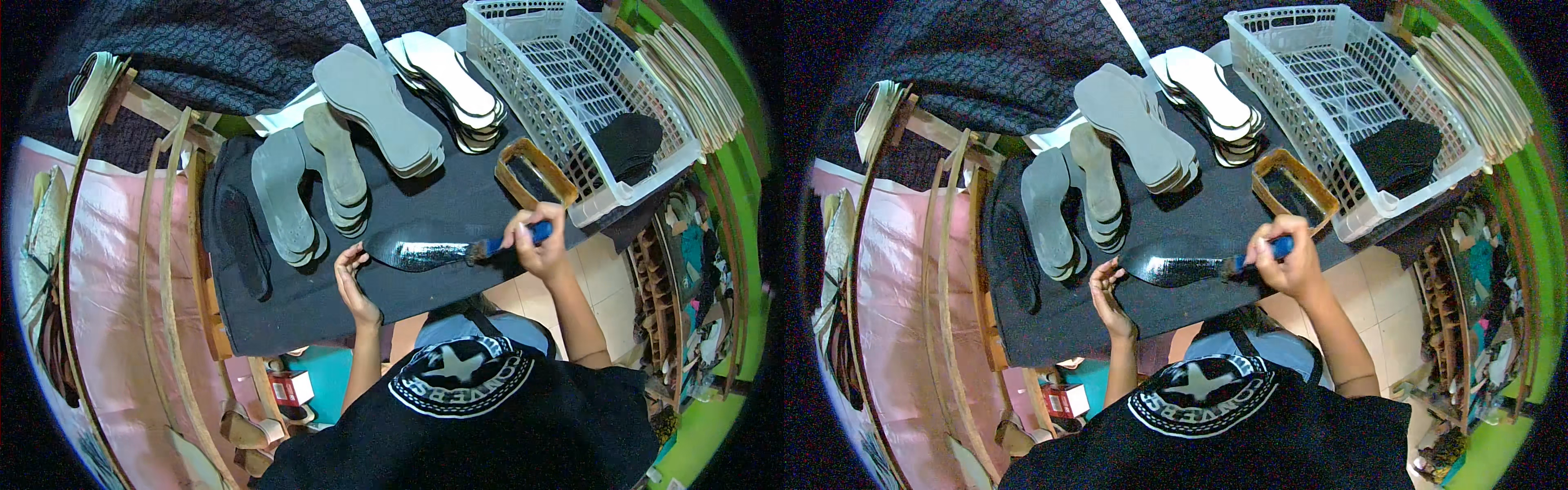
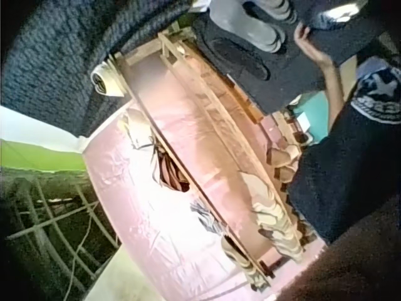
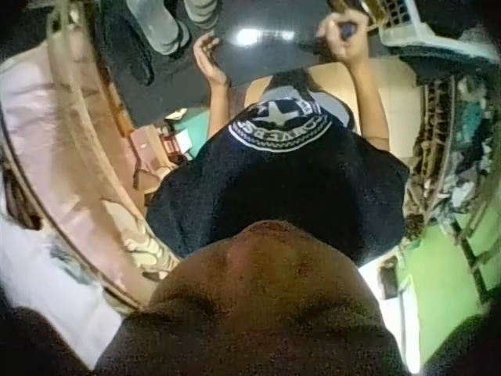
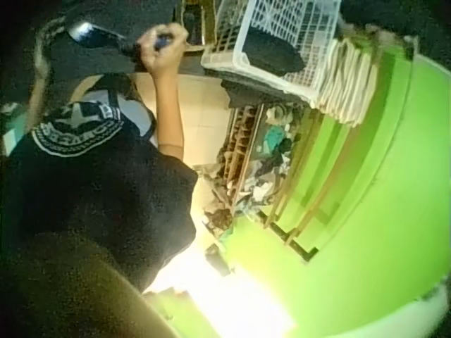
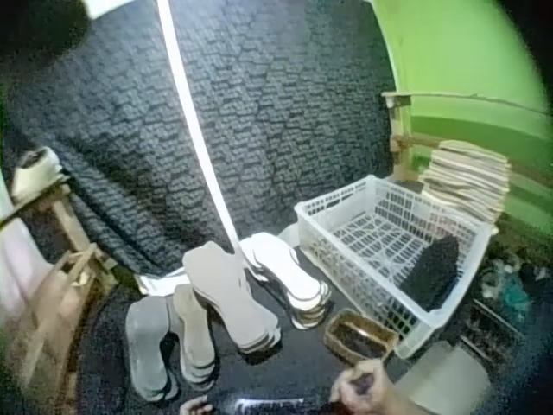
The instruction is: The person applies adhesive to shoe insoles using a brush and places the coated insoles into a plastic basket.
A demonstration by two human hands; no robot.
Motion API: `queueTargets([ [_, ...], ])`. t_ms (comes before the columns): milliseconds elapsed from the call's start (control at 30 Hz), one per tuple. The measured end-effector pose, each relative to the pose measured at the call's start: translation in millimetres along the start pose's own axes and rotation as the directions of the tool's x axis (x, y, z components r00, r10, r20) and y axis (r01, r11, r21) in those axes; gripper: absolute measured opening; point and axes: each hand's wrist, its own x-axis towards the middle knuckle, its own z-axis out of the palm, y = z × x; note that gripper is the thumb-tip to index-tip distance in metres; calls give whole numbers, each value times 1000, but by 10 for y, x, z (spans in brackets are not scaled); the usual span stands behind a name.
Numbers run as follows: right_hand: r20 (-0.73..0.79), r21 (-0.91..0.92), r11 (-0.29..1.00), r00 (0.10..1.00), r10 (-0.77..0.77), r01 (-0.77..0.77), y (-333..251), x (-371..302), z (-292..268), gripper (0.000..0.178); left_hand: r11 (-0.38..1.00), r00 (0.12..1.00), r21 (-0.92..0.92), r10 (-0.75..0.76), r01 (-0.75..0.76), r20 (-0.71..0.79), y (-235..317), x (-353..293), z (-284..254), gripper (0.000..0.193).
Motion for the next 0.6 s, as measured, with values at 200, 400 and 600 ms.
queueTargets([
  [200, -20, -301, 953, 998, -57, 49, 64, 129, 283, 19, 1000, 1000, 4, 19, -19, 16, -10, 7, 12, 46],
  [400, 168, -229, 954, 973, -160, 196, 31, 200, 817, 30, 1000, 1000, -17, 13, -13, 20, -40, -10, -1, 47],
  [600, -88, -219, 975, 994, -68, 47, 34, -23, 143, 25, 1000, 1000, -2, 10, -10, 5, 1, -1, 7, 47],
])
